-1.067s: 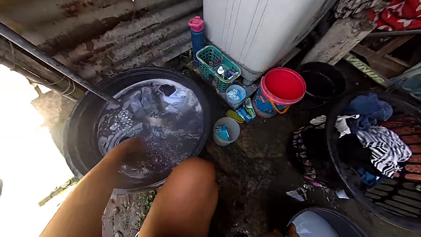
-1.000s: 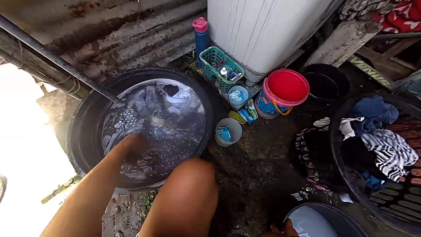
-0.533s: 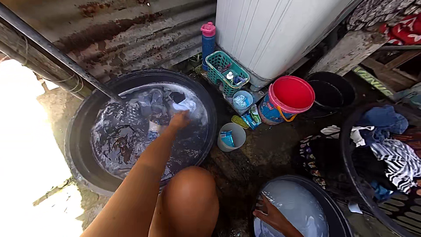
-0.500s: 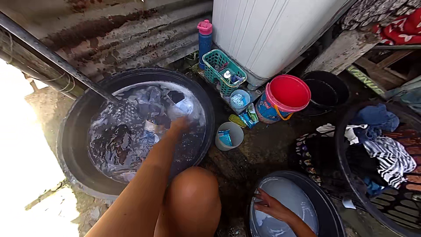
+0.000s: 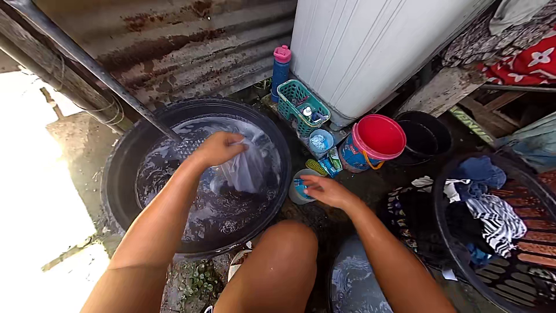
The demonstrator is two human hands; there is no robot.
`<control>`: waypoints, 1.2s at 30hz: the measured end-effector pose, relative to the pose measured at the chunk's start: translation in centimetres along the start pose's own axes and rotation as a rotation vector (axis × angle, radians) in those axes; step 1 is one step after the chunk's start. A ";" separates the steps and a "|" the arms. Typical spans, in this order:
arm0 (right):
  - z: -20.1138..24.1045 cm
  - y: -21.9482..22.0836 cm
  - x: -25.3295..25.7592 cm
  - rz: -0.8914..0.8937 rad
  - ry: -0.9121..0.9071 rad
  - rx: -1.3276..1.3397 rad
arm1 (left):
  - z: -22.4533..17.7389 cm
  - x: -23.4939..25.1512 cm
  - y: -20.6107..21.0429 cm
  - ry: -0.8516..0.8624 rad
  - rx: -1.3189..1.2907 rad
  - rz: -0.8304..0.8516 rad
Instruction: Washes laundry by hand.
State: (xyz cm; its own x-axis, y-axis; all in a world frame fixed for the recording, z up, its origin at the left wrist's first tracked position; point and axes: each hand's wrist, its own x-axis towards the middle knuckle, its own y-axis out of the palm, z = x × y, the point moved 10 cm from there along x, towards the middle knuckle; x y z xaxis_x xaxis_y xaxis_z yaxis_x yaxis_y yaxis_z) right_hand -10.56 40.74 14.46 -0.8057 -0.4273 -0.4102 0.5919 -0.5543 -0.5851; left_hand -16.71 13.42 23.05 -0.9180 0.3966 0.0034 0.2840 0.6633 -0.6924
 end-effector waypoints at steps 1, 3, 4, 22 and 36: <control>2.9 0.3 2.4 -0.055 -0.067 0.020 | -2.9 -0.6 -2.7 0.073 -0.010 -0.082; 7.2 1.9 6.9 -0.080 -0.144 0.040 | -6.8 -2.0 -6.9 0.189 -0.064 -0.236; 8.7 2.9 9.0 -0.071 -0.162 0.039 | -7.9 -2.9 -8.7 0.235 -0.118 -0.307; 13.7 5.0 20.0 -0.254 -0.205 0.366 | 21.9 -13.8 1.3 -0.648 -0.058 -0.293; 2.4 22.4 17.6 0.482 0.462 -0.441 | 26.5 -12.8 19.2 -0.900 -0.185 0.202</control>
State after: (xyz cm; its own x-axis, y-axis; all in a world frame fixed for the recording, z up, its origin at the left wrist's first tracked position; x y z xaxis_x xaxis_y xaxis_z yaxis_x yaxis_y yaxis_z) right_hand -11.40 19.09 -4.15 -0.4486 -0.1556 -0.8801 0.8916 -0.0096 -0.4528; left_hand -6.83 4.27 -9.47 -0.6931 -0.0734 -0.7171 0.4302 0.7561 -0.4931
